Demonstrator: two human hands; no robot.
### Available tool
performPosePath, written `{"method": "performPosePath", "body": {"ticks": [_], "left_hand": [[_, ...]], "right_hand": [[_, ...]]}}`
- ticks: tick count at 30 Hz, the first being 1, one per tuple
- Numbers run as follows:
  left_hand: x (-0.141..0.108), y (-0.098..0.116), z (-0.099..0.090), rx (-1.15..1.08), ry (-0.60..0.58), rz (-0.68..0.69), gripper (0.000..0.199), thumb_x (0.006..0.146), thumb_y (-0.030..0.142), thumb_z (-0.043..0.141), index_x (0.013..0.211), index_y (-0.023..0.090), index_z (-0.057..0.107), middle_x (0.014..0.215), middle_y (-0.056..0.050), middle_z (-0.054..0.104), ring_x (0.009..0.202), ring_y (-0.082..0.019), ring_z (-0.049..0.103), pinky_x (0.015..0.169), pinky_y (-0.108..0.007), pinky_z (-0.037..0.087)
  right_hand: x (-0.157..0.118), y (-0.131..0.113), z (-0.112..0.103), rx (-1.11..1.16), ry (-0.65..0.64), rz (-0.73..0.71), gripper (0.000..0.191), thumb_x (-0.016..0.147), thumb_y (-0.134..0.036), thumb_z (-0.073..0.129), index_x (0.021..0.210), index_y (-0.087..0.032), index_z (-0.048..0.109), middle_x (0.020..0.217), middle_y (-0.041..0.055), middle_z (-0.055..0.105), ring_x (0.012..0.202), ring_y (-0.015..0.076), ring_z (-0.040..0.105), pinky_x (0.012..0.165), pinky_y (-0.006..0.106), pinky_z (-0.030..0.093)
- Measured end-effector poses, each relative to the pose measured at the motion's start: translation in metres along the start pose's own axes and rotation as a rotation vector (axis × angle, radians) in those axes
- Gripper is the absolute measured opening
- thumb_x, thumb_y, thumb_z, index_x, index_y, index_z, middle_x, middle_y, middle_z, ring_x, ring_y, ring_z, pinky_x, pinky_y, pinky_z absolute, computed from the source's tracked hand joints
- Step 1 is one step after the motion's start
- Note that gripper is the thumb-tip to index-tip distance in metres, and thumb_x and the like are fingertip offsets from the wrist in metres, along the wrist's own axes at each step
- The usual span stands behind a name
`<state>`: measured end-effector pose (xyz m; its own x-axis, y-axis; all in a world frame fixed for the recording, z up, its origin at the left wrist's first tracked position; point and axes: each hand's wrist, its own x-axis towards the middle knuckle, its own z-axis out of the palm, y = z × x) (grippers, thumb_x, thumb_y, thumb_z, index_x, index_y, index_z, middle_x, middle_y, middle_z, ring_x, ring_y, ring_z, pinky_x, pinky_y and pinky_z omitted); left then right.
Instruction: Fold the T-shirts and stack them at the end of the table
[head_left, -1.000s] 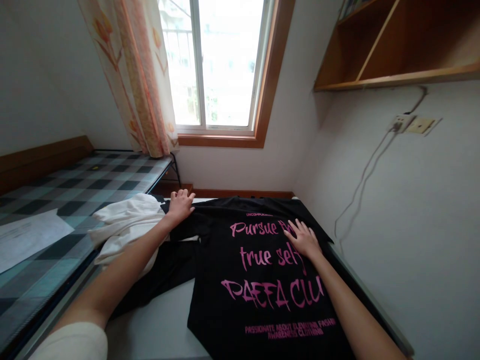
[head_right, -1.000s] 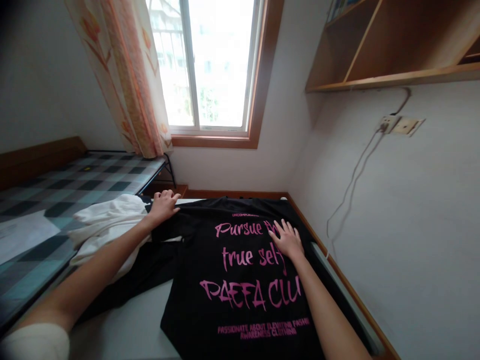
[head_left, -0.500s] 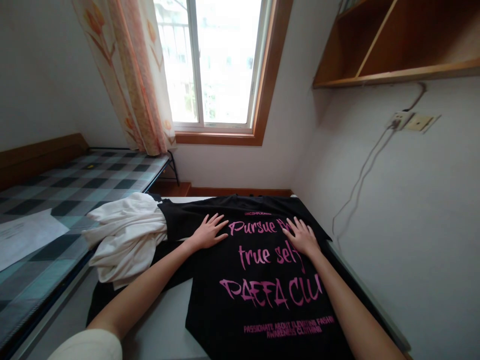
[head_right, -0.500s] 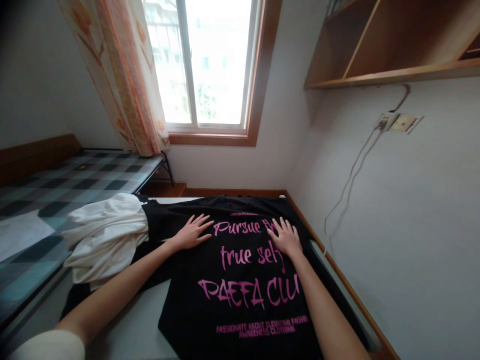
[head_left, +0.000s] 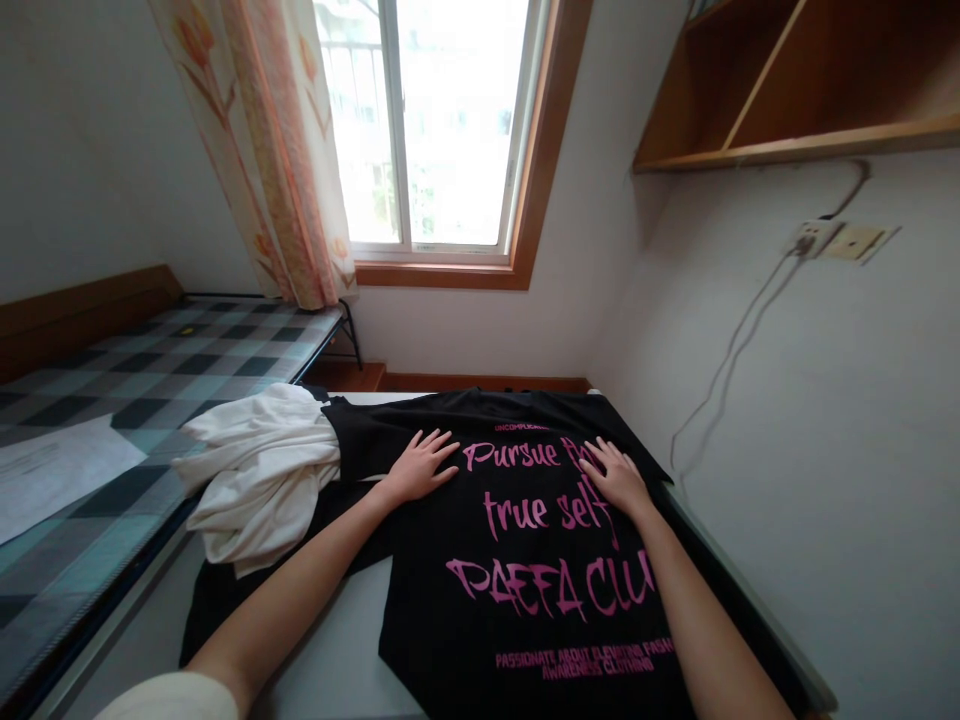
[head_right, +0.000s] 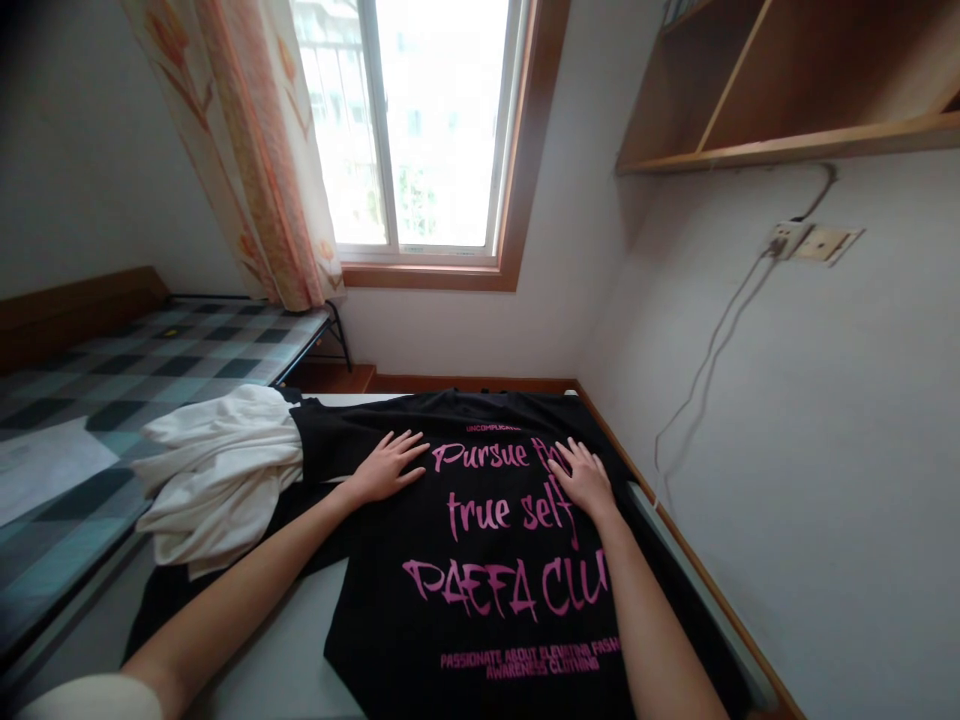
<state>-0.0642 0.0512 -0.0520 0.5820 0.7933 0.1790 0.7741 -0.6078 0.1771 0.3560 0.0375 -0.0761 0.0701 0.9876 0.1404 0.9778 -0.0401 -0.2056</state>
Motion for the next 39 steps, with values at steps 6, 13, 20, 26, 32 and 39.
{"method": "performPosePath", "body": {"ticks": [6, 13, 20, 26, 32, 39], "left_hand": [[0.0, 0.0012, -0.0008, -0.001, 0.0, -0.003, 0.056, 0.095, 0.058, 0.036, 0.142, 0.03, 0.046, 0.152, -0.005, 0.04, 0.142, -0.028, 0.031, 0.117, -0.052, 0.021], [-0.0003, 0.0017, -0.0013, -0.002, -0.001, -0.007, 0.056, 0.095, 0.059, 0.035, 0.141, 0.029, 0.046, 0.152, -0.005, 0.039, 0.142, -0.027, 0.031, 0.117, -0.051, 0.021], [-0.0002, 0.0015, -0.0011, 0.001, 0.003, -0.011, 0.055, 0.095, 0.058, 0.035, 0.141, 0.029, 0.047, 0.152, -0.005, 0.04, 0.142, -0.027, 0.032, 0.117, -0.051, 0.021], [-0.0002, 0.0011, -0.0002, -0.003, 0.013, -0.012, 0.054, 0.095, 0.057, 0.037, 0.14, 0.03, 0.048, 0.152, -0.004, 0.04, 0.142, -0.027, 0.031, 0.117, -0.051, 0.021], [-0.0001, 0.0016, -0.0003, 0.001, 0.012, -0.009, 0.055, 0.095, 0.058, 0.036, 0.14, 0.029, 0.048, 0.152, -0.005, 0.04, 0.142, -0.027, 0.032, 0.117, -0.051, 0.021], [0.0004, 0.0022, -0.0009, -0.003, 0.008, -0.015, 0.054, 0.094, 0.057, 0.039, 0.14, 0.029, 0.048, 0.152, -0.005, 0.04, 0.142, -0.028, 0.032, 0.117, -0.052, 0.022]], "right_hand": [[-0.0032, 0.0055, 0.0027, 0.034, 0.002, -0.015, 0.055, 0.092, -0.049, 0.04, 0.138, -0.023, 0.052, 0.152, 0.0091, 0.04, 0.141, 0.028, 0.032, 0.114, 0.049, 0.028], [-0.0027, 0.0076, 0.0038, 0.053, 0.011, -0.022, 0.055, 0.091, -0.048, 0.042, 0.137, -0.02, 0.054, 0.151, 0.0101, 0.041, 0.141, 0.0278, 0.033, 0.114, 0.048, 0.028], [-0.0012, 0.0094, 0.0054, 0.064, 0.017, -0.024, 0.054, 0.09, -0.048, 0.043, 0.136, -0.021, 0.055, 0.15, 0.0097, 0.043, 0.14, 0.0285, 0.034, 0.113, 0.049, 0.029], [-0.0014, 0.0099, 0.0053, 0.069, 0.021, -0.026, 0.053, 0.09, -0.047, 0.044, 0.135, -0.022, 0.055, 0.149, 0.0098, 0.043, 0.141, 0.0287, 0.033, 0.113, 0.049, 0.029], [-0.0024, 0.0081, 0.0032, 0.063, 0.019, -0.025, 0.054, 0.09, -0.047, 0.043, 0.135, -0.019, 0.055, 0.15, 0.0111, 0.042, 0.141, 0.0282, 0.034, 0.114, 0.048, 0.028], [-0.0034, 0.0053, 0.0014, 0.076, 0.019, -0.015, 0.052, 0.089, -0.047, 0.045, 0.134, -0.023, 0.056, 0.149, 0.009, 0.044, 0.141, 0.0288, 0.034, 0.113, 0.05, 0.028]]}}
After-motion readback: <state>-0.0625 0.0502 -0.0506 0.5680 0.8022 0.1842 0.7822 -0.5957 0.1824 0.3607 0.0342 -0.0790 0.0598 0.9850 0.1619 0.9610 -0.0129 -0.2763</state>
